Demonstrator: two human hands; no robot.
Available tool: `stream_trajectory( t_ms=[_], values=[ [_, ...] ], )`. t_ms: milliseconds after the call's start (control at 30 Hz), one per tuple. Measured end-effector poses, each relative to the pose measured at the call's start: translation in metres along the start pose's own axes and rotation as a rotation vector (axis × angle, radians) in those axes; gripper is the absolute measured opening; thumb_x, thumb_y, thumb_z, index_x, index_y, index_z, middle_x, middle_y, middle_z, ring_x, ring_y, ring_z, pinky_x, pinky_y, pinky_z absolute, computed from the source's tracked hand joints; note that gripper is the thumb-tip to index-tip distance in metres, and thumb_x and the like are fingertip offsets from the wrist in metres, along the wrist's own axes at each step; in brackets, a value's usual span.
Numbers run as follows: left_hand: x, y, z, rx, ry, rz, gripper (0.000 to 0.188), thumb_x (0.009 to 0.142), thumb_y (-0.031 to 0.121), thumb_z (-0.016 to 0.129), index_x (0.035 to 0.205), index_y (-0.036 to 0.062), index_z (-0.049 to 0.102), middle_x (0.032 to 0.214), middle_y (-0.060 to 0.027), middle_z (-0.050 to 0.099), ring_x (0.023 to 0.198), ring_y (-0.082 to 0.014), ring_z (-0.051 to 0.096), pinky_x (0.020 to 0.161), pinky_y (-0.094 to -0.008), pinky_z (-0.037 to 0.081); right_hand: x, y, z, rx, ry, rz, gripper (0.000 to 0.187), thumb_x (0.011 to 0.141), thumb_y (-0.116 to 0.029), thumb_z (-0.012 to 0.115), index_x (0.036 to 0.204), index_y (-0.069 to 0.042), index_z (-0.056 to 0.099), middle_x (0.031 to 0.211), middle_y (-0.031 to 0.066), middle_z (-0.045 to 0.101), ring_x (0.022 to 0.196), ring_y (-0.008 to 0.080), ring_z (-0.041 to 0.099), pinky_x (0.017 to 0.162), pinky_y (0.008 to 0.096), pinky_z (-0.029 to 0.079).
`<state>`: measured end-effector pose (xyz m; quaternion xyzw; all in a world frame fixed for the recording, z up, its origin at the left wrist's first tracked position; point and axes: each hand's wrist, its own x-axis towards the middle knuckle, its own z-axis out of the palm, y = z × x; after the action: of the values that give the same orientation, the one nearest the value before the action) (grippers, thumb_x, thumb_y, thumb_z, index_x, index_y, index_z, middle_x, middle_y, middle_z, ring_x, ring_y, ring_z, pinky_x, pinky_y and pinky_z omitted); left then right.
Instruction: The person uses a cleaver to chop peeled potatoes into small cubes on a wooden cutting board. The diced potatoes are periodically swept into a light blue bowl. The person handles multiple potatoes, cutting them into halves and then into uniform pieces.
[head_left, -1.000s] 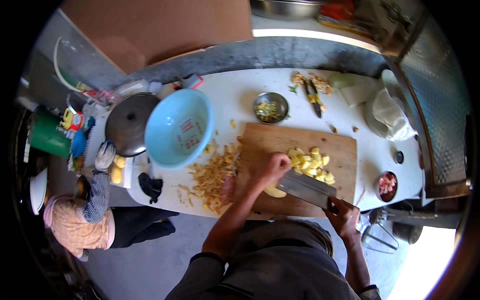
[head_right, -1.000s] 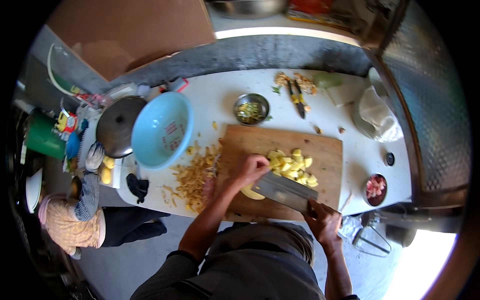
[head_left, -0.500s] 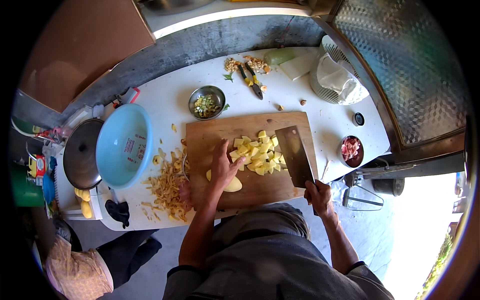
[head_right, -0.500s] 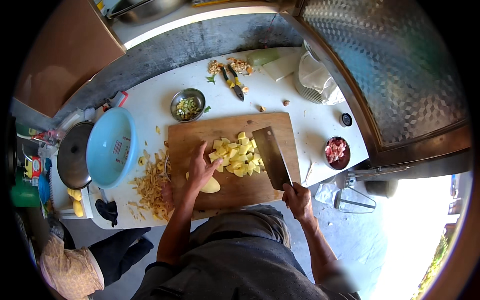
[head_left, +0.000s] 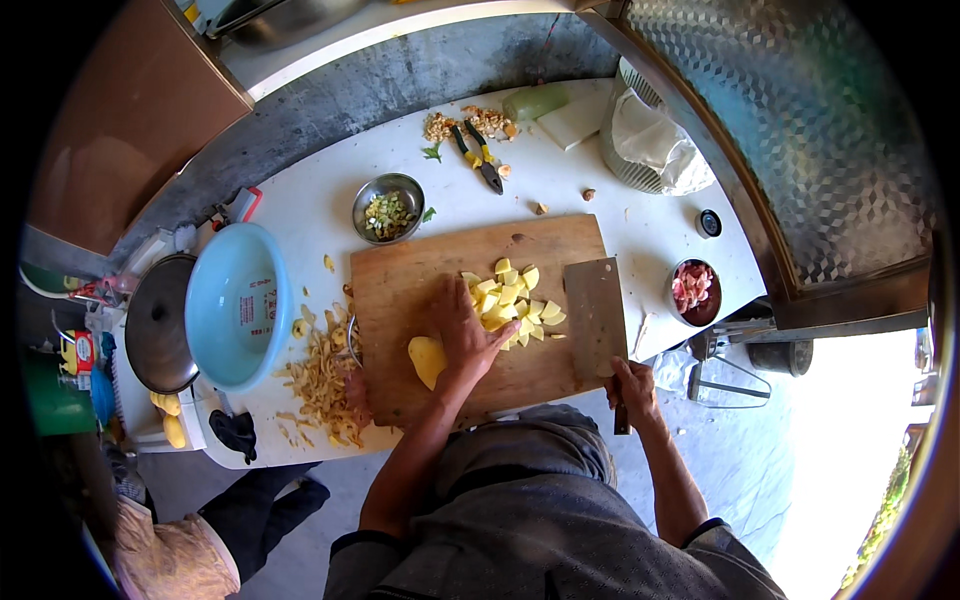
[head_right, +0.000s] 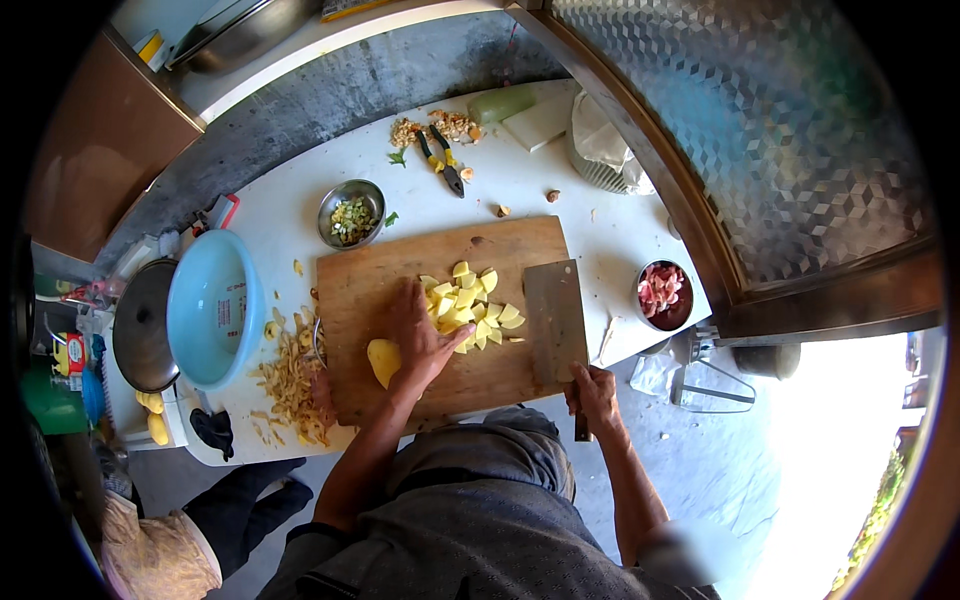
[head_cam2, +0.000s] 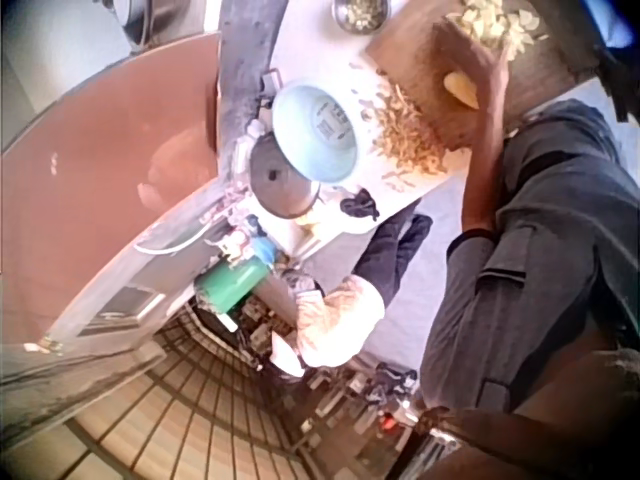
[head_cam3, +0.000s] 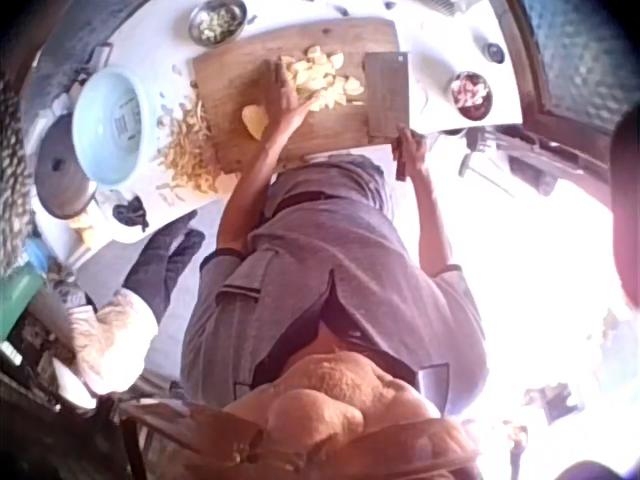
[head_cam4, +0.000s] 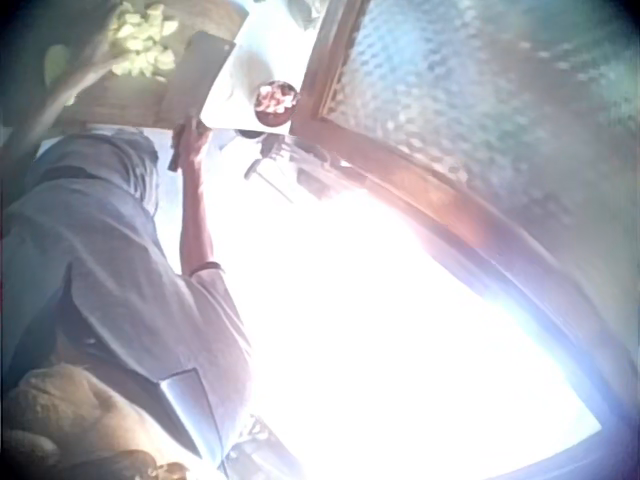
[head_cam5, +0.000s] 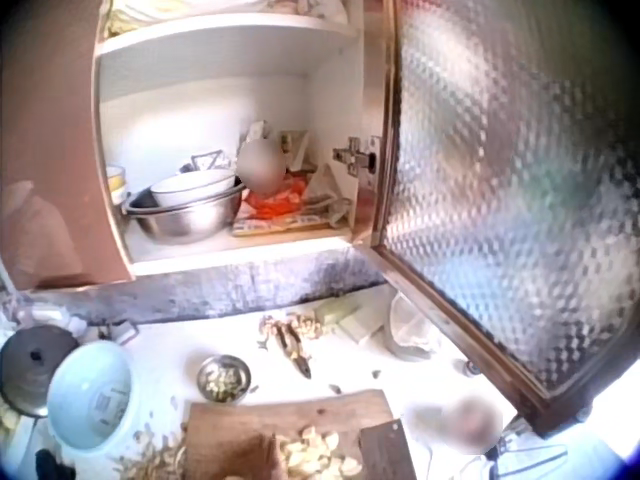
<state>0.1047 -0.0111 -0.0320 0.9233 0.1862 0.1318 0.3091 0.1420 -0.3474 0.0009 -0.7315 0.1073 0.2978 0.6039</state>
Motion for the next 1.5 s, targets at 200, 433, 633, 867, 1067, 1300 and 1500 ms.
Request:
stream_trajectory(
  t_ms=[200,433,633,867,1067,1300,1500],
  values=[
    [-0.007,0.012,0.019,-0.054,0.134,0.108,0.117,0.074,0.048,0.097,0.160,-0.0074,0.040,0.164,-0.0317,0.044,0.152,-0.0494,0.040,0.126,-0.0586,0.033,0.012,-0.001,0.031,0.015,-0.132,0.027,0.043,0.112,-0.031,0.060,0.081,-0.001,0.065,0.060,0.0066,0.061,0.045,0.0135,0.055,0.044,0.0299,0.045],
    [-0.001,0.023,0.025,-0.072,0.246,0.155,0.113,0.072,0.044,0.098,0.161,0.0007,0.044,0.159,-0.0260,0.050,0.143,-0.0463,0.049,0.119,-0.0572,0.039,0.014,-0.035,0.094,-0.099,-0.295,0.034,0.044,0.113,-0.031,0.060,0.081,-0.001,0.065,0.058,0.0056,0.058,0.046,0.0133,0.054,0.045,0.0313,0.045],
    [0.003,0.036,0.020,-0.182,0.291,0.151,0.102,0.078,0.033,0.094,0.161,0.0006,0.046,0.158,-0.0264,0.051,0.143,-0.0460,0.049,0.120,-0.0552,0.040,0.006,-0.041,0.111,-0.109,-0.338,-0.003,0.047,0.113,-0.034,0.063,0.077,-0.003,0.066,0.058,0.0051,0.059,0.046,0.0127,0.054,0.045,0.0307,0.042],
    [0.006,0.066,-0.021,-0.427,0.406,0.163,0.100,0.078,0.020,0.096,0.162,0.0030,0.045,0.161,-0.0277,0.046,0.150,-0.0472,0.045,0.124,-0.0525,0.041,-0.016,-0.069,0.115,-0.121,-0.292,-0.074,0.038,0.109,-0.025,0.064,0.078,-0.004,0.063,0.059,0.0050,0.059,0.041,0.0130,0.052,0.037,0.0311,0.041],
    [0.018,0.057,-0.090,-0.320,0.524,0.205,0.100,0.080,0.024,0.094,0.163,0.0032,0.043,0.159,-0.0271,0.047,0.147,-0.0487,0.047,0.123,-0.0545,0.041,-0.036,-0.109,0.157,-0.031,-0.361,-0.124,0.037,0.109,-0.023,0.066,0.078,-0.004,0.062,0.057,0.0060,0.059,0.041,0.0135,0.052,0.038,0.0308,0.042],
    [0.032,-0.016,-0.188,-0.154,0.633,0.076,0.092,0.082,0.023,0.093,0.159,-0.0012,0.048,0.158,-0.0299,0.048,0.146,-0.0468,0.049,0.122,-0.0533,0.044,-0.030,-0.153,0.269,-0.123,-0.554,-0.201,0.044,0.109,-0.026,0.065,0.074,0.000,0.064,0.061,0.0078,0.061,0.045,0.0148,0.055,0.045,0.0324,0.044],
    [0.060,-0.140,-0.264,-0.110,0.880,0.036,0.081,0.084,0.024,0.092,0.150,-0.0061,0.055,0.146,-0.0291,0.059,0.136,-0.0471,0.057,0.118,-0.0526,0.046,-0.027,-0.210,0.406,-0.286,-0.778,-0.277,0.042,0.108,-0.027,0.066,0.079,0.003,0.066,0.063,0.0071,0.061,0.048,0.0163,0.057,0.048,0.0345,0.049]
  ],
)
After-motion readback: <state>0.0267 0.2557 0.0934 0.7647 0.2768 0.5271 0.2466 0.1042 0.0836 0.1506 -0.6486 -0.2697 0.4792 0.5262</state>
